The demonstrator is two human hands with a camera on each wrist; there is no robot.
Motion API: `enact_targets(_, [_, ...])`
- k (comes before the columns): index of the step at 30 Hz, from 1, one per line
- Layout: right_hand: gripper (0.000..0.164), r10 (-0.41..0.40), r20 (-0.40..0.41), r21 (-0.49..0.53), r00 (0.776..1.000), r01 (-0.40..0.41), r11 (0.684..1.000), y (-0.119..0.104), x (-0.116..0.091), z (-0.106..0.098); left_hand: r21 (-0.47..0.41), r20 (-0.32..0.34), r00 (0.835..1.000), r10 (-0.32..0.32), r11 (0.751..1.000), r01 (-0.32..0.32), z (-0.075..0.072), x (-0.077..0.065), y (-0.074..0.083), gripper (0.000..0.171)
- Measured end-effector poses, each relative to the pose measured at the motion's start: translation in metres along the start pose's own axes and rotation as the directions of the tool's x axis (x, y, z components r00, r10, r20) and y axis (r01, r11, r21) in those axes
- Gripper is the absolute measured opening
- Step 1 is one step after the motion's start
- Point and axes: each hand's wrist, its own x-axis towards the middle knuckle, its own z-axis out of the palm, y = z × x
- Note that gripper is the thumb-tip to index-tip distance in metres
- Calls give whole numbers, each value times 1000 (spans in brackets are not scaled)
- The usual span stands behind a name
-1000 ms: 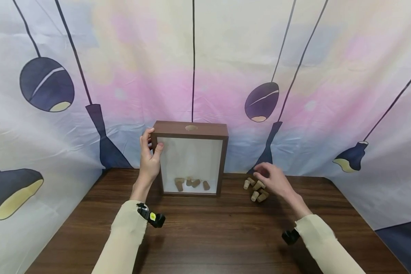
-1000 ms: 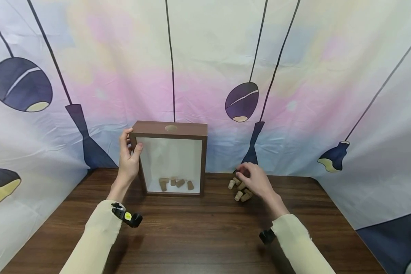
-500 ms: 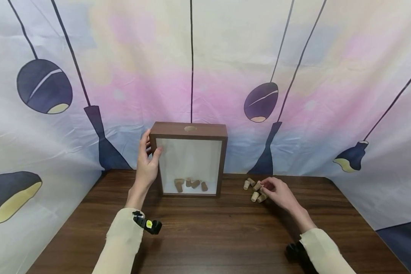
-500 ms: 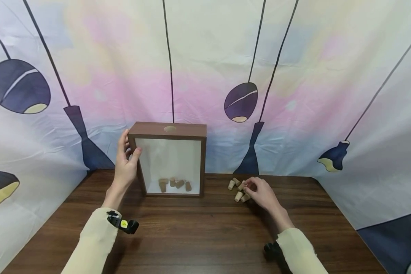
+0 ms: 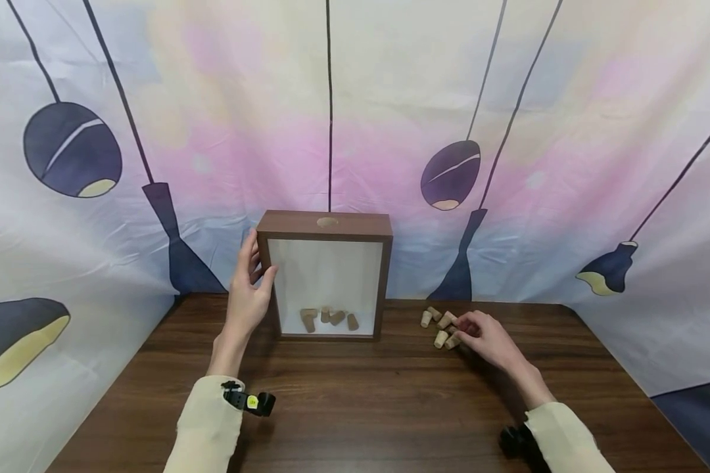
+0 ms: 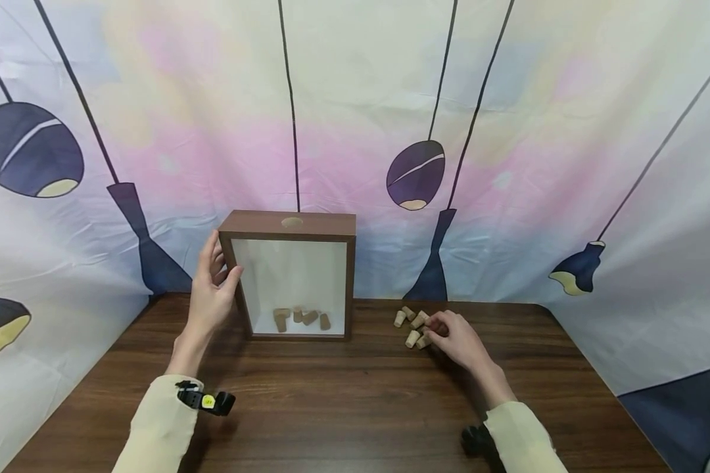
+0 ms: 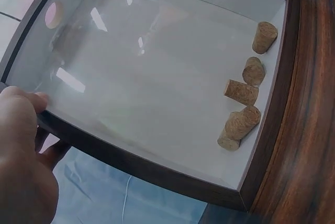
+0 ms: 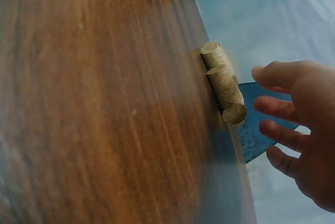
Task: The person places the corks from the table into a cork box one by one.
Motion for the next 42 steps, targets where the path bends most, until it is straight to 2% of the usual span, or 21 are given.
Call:
enact_targets(5, [15, -5, 20, -36, 1000, 6, 999, 1, -2, 0, 34, -12, 999, 36, 999, -35, -2, -7, 15, 69])
enact_targets(8, [14, -4, 37, -55, 999, 6, 998, 2, -4, 1, 48, -26, 998, 50, 998, -49, -2, -10, 16, 67])
enact_targets(20, [23, 20, 85, -110, 996, -10, 994, 6, -7, 2, 82, -36, 999, 15, 997, -12, -3, -10, 14, 68])
enact_targets(28, [29, 8, 47, -212, 999, 2, 977, 4, -8, 8, 80, -67, 996, 53, 996, -48, -1, -11, 13, 67])
enact_targets(33, [27, 9, 34, -257, 999, 0, 966, 1, -6, 10, 79, -63, 996, 62, 995, -57, 1, -11, 12, 66])
enact_targets(35, [25, 5, 31, -268, 999, 3, 964, 0, -6, 10, 77, -66, 996, 54, 996, -49, 2, -11, 8, 66])
enact_targets(42, [14, -14, 30, -251, 999, 21, 968, -2, -6, 10, 72, -81, 996, 26, 997, -20, 3, -11, -23, 71])
